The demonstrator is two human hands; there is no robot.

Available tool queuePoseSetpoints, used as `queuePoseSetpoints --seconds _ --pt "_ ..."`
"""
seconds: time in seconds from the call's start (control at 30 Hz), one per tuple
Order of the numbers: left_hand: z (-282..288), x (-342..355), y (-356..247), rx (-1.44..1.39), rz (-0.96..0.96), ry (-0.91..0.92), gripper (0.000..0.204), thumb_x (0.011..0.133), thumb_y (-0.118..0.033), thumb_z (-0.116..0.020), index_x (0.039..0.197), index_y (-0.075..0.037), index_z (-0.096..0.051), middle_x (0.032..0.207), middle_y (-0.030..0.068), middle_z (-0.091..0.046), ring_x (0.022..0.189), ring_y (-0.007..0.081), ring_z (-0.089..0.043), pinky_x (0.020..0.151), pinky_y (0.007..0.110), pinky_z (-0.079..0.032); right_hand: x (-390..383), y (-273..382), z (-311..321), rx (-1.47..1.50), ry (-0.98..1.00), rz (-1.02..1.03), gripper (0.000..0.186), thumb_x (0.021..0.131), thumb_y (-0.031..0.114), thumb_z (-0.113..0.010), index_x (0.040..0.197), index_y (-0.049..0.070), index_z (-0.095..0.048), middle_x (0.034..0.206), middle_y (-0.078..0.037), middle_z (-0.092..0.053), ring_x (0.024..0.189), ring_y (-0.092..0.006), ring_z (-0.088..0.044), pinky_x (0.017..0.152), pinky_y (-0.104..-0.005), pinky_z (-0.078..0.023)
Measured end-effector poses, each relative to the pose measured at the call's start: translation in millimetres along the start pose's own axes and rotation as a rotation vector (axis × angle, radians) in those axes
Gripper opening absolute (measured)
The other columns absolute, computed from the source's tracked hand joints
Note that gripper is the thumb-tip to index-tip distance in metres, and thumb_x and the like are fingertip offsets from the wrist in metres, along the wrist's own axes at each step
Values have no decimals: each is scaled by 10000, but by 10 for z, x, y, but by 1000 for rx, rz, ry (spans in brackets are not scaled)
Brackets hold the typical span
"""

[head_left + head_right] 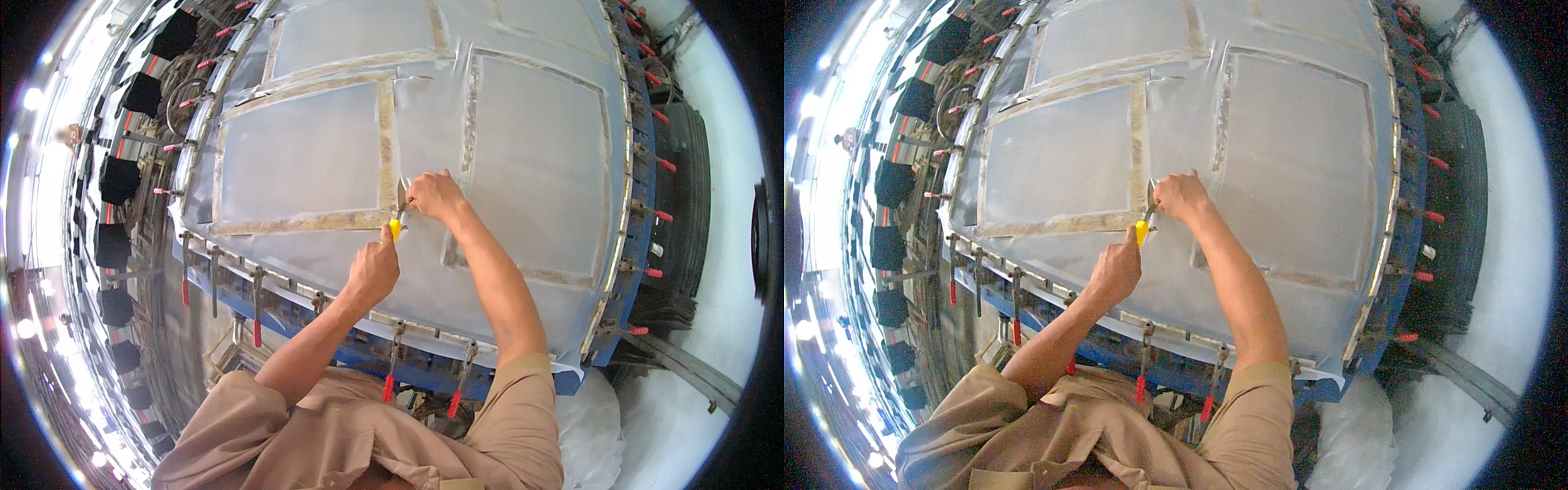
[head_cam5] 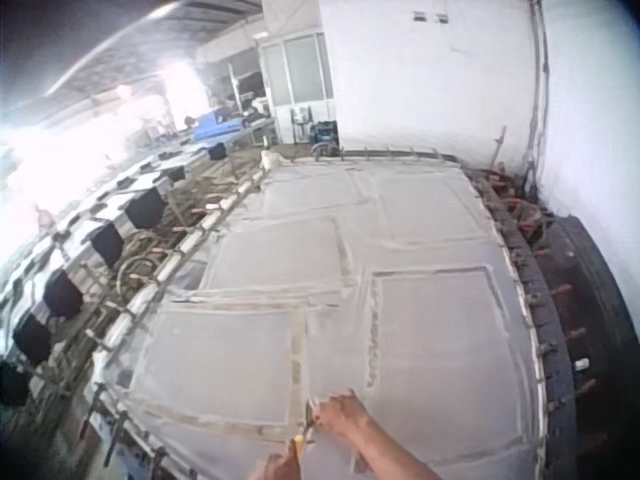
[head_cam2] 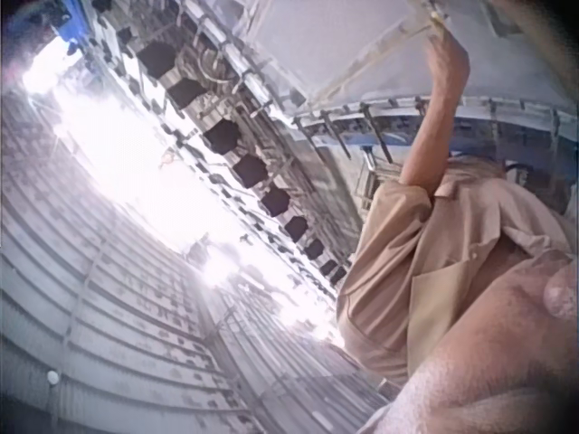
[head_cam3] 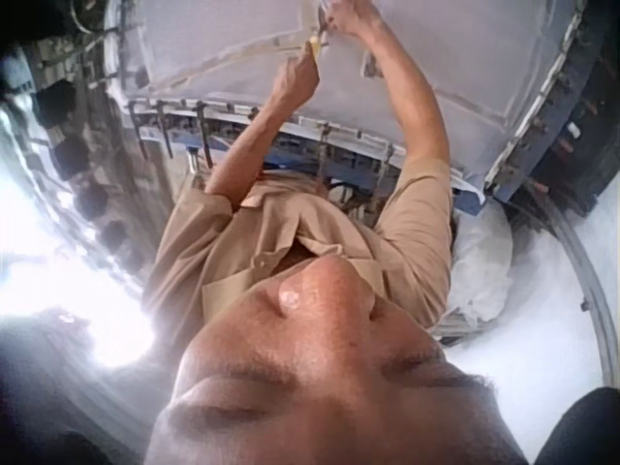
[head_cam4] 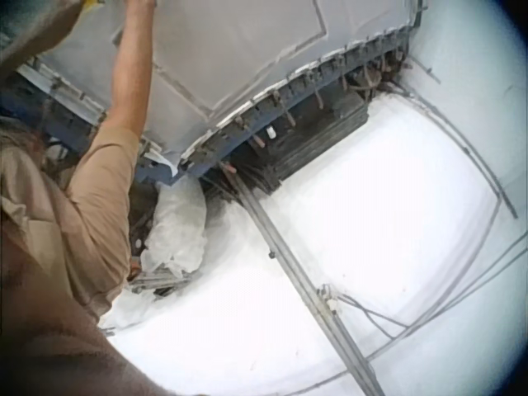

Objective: The person uses a yellow utility knife to cut along the taped seams of a large sheet of fabric stretched over a frame. They systematically cut and peel back sections of the fabric, working across the surface.

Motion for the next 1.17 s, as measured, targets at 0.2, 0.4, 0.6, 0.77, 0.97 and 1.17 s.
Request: queuePoseSetpoints --seconds 0.2,0.4,0.6,0.77,0.97,1.17 --pt "-290 -142 17 -25 7 -33 663 907 -39 -519 1510 85 -272 806 282 -654 746 468 -677 666 552 -551 33 18 -57 -13 -40 -12 51 834 166 -742 837 196 -783 934 -8 -734 982 -212 -691 887 -547 -469" --pt "-358 -302 -10 -1 24 -50 689 919 -46 -535 1525 71 -229 812 275 -651 713 470 -662 656 561 -530 97 9 -125 -8 3 -18 70 815 134 -728 821 183 -778 897 -38 -742 936 -254 -712 899 -564 -473" --pt "-396 -471 -40 37 17 4 718 894 -25 -535 1538 72 -232 873 266 -657 761 442 -691 653 541 -567 87 -40 -137 71 -17 -4 71 794 121 -715 807 155 -776 892 -93 -754 920 -311 -731 854 -592 -504" --pt "-335 -580 52 -73 3 36 726 891 -41 -541 1534 85 -228 878 275 -660 739 456 -687 662 551 -566 68 -95 -143 149 -2 -47 73 801 131 -721 845 119 -779 905 -125 -750 902 -339 -722 868 -556 -527" --pt "-316 -800 380 -236 -47 70 619 975 -151 -514 1533 -4 -291 874 280 -661 718 478 -667 660 577 -546 -97 151 -11 192 -51 -84 170 830 117 -721 992 104 -771 964 -169 -735 966 -386 -688 900 -472 -538" --pt "592 -1106 1505 -350 -255 -123 582 1005 -250 -546 1516 -60 -341 904 275 -664 783 492 -667 689 562 -536 -1183 1191 85 307 -326 -282 519 888 169 -710 1389 118 -583 1214 -221 -679 1116 -366 -648 977 -456 -515"
Point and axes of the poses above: each hand's wrist, its own x-axis towards the middle knuckle, its own z-axis out of the back of the hand, y = z × x, the point moved 2 cm from there along x, towards the middle knuckle
